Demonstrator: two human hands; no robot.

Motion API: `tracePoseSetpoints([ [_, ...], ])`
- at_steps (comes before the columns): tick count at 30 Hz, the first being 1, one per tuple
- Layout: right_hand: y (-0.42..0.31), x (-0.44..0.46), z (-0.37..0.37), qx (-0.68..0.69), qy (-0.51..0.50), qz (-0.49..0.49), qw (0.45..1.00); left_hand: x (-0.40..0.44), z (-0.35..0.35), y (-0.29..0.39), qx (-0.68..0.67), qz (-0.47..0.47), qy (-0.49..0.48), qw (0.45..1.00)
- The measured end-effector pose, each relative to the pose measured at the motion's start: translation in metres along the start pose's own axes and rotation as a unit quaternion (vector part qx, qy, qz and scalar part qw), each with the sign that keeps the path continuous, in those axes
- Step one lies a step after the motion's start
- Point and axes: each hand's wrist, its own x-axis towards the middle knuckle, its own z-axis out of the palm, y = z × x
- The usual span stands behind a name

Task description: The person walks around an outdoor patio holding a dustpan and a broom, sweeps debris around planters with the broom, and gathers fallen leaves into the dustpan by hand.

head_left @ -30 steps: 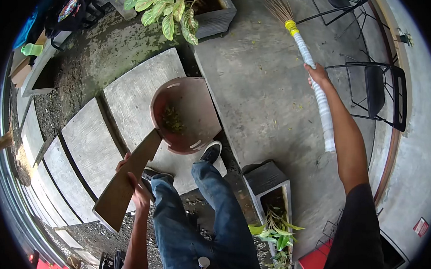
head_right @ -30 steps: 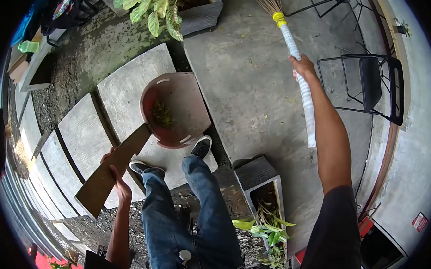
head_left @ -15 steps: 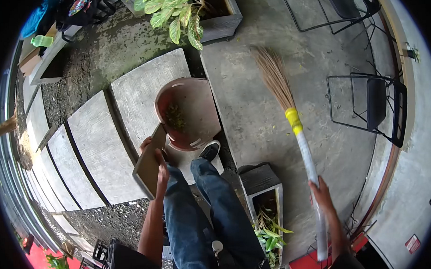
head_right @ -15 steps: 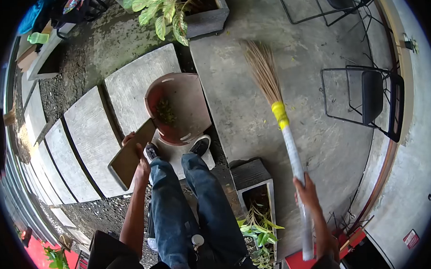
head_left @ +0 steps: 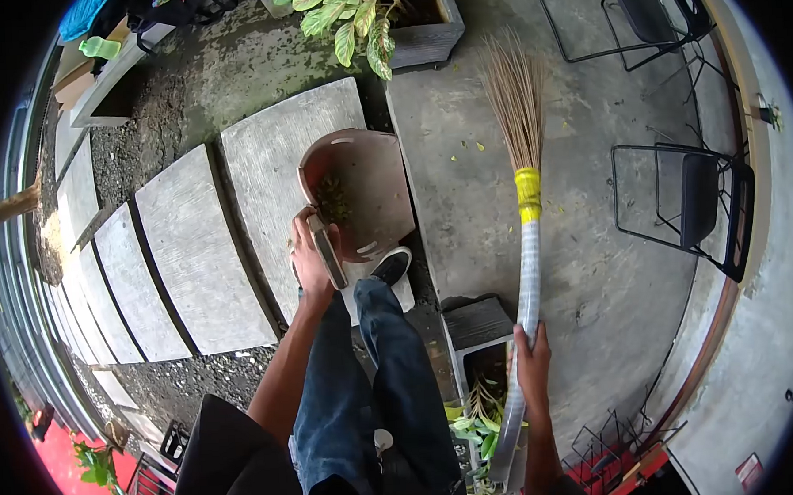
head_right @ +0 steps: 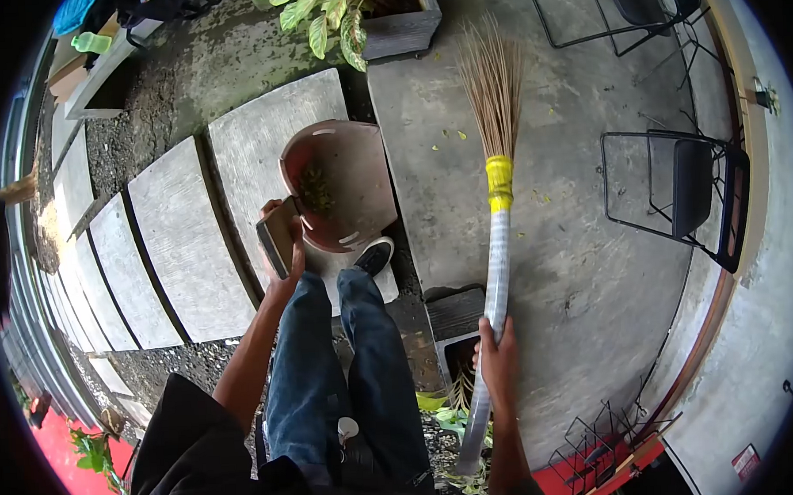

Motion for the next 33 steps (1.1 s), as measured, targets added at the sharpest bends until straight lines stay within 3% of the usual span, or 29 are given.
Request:
tracePoseSetpoints([
  [2, 0.006, 0.032, 0.016, -0.008, -0.014, -0.039, 0.999, -0.003, -0.002, 0.003, -0.002, 0.026, 0.016, 1.000],
  [6, 0.017, 0.053, 0.020, -0.071, -0.027, -0.039, 0.996, 0.000, -0.009, 0.004, -0.047, -0.021, 0.037, 0.998],
  [8, 0.059, 0.046, 0.002, -0.290, 0.034, -0.144, 0.946, 0.000, -0.021, 0.024, 0.006, 0.022, 0.072, 0.997],
  [10, 0.084, 0.015, -0.012, -0.303, 0.048, -0.135, 0.942, -0.002, -0.031, 0.034, -0.009, 0.015, 0.072, 0.997],
  [12, 0.046, -0.043, -0.010, -0.235, 0.035, -0.037, 0.971, -0.003, -0.033, 0.033, -0.002, 0.005, 0.066, 0.998],
  [13, 0.047, -0.057, -0.013, -0.244, 0.035, -0.042, 0.968, -0.006, -0.034, 0.028, -0.007, -0.002, 0.072, 0.997],
  [15, 0.058, -0.077, -0.022, -0.214, 0.013, -0.017, 0.977, -0.012, -0.030, 0.018, -0.030, -0.024, 0.018, 0.999],
  [18, 0.074, -0.087, -0.031, -0.241, 0.007, -0.110, 0.964, -0.019, -0.025, 0.019, -0.023, 0.004, 0.015, 1.000],
  [20, 0.079, -0.088, -0.040, -0.230, -0.012, -0.090, 0.969, -0.022, -0.022, 0.023, -0.040, -0.012, 0.000, 0.999],
  [22, 0.086, -0.082, -0.055, -0.289, -0.052, -0.169, 0.941, -0.024, -0.022, 0.021, -0.051, -0.029, -0.019, 0.998],
  [23, 0.085, -0.077, -0.063, -0.297, -0.075, -0.145, 0.941, -0.024, -0.021, 0.017, -0.036, -0.011, -0.013, 0.999],
  [24, 0.073, -0.073, -0.063, -0.297, -0.076, -0.144, 0.941, -0.024, -0.020, 0.016, -0.020, 0.007, -0.008, 1.000],
  [26, 0.041, -0.055, -0.059, -0.413, -0.088, -0.211, 0.882, -0.025, -0.021, 0.015, -0.019, 0.016, -0.005, 1.000],
  [33, -0.072, 0.066, -0.009, -0.476, -0.090, -0.289, 0.826, -0.031, -0.016, 0.010, -0.001, 0.014, -0.014, 1.000],
])
